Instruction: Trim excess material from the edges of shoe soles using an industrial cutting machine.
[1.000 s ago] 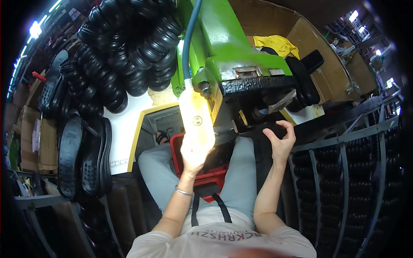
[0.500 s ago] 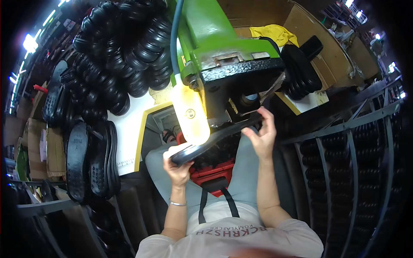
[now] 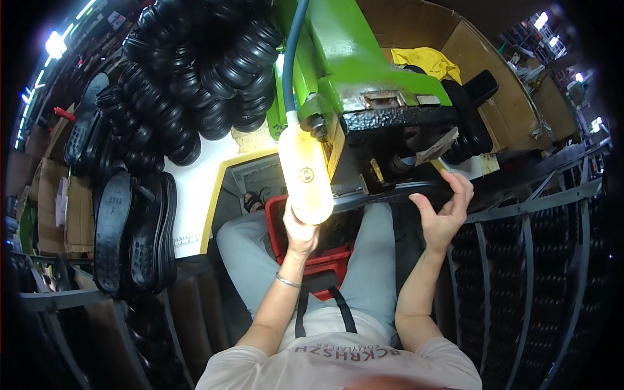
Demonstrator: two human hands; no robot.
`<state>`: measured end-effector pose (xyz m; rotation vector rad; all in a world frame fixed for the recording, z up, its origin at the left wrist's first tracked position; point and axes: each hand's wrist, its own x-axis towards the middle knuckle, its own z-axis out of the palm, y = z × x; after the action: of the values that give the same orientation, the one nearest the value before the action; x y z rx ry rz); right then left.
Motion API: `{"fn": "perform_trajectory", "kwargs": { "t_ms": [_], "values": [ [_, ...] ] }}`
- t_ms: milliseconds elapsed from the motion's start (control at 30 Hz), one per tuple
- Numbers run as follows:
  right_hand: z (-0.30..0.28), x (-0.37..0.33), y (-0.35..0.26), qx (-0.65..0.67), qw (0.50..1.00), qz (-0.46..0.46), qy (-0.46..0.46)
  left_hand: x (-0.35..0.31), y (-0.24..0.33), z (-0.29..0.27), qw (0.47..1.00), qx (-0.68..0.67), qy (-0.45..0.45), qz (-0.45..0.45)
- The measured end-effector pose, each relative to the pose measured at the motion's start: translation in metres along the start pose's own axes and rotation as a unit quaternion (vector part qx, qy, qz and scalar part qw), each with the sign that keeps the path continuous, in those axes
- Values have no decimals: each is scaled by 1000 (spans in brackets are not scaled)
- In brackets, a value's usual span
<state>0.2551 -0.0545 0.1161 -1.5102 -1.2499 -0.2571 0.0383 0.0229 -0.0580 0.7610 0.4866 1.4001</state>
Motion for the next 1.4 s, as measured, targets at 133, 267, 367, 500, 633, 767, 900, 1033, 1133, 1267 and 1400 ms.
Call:
{"fn": "perform_trajectory", "kwargs": {
  "t_ms": [133, 267, 367, 500, 633, 767, 900, 1033, 1133, 1267, 1400],
  "values": [
    [28, -4, -20, 38, 999, -10, -23, -4, 44, -17, 991, -121, 19, -44],
    [41, -13, -11, 112, 993, 25, -37, -14, 65, -9, 999, -43, -2, 34],
    [47, -30, -3, 419, 875, 240, -28, -22, 73, 27, 923, 277, -75, 254],
    [8, -37, -19, 489, 792, 362, -58, -19, 47, 109, 811, 350, -313, 349],
    [-16, 32, 29, 448, 836, 308, -71, -10, 28, 175, 870, 330, -211, 299],
    [-5, 114, 141, 293, 903, 301, -91, -21, 22, 184, 900, 309, -205, 228],
    [13, 123, 179, -2, 986, 90, -140, -35, 40, 118, 844, 452, -196, 214],
    [18, 98, 149, -131, 974, 4, -183, -46, 102, 15, 716, 658, -79, 217],
    [37, 90, 165, -156, 979, -69, -112, -56, 185, -60, 544, 799, 32, 253],
    [57, 99, 145, -125, 977, -80, -151, -58, 275, -67, 334, 884, 187, 267],
    [8, 86, 254, -107, 983, 1, -153, -53, 283, -73, 364, 909, 173, 109]
  ]
}}
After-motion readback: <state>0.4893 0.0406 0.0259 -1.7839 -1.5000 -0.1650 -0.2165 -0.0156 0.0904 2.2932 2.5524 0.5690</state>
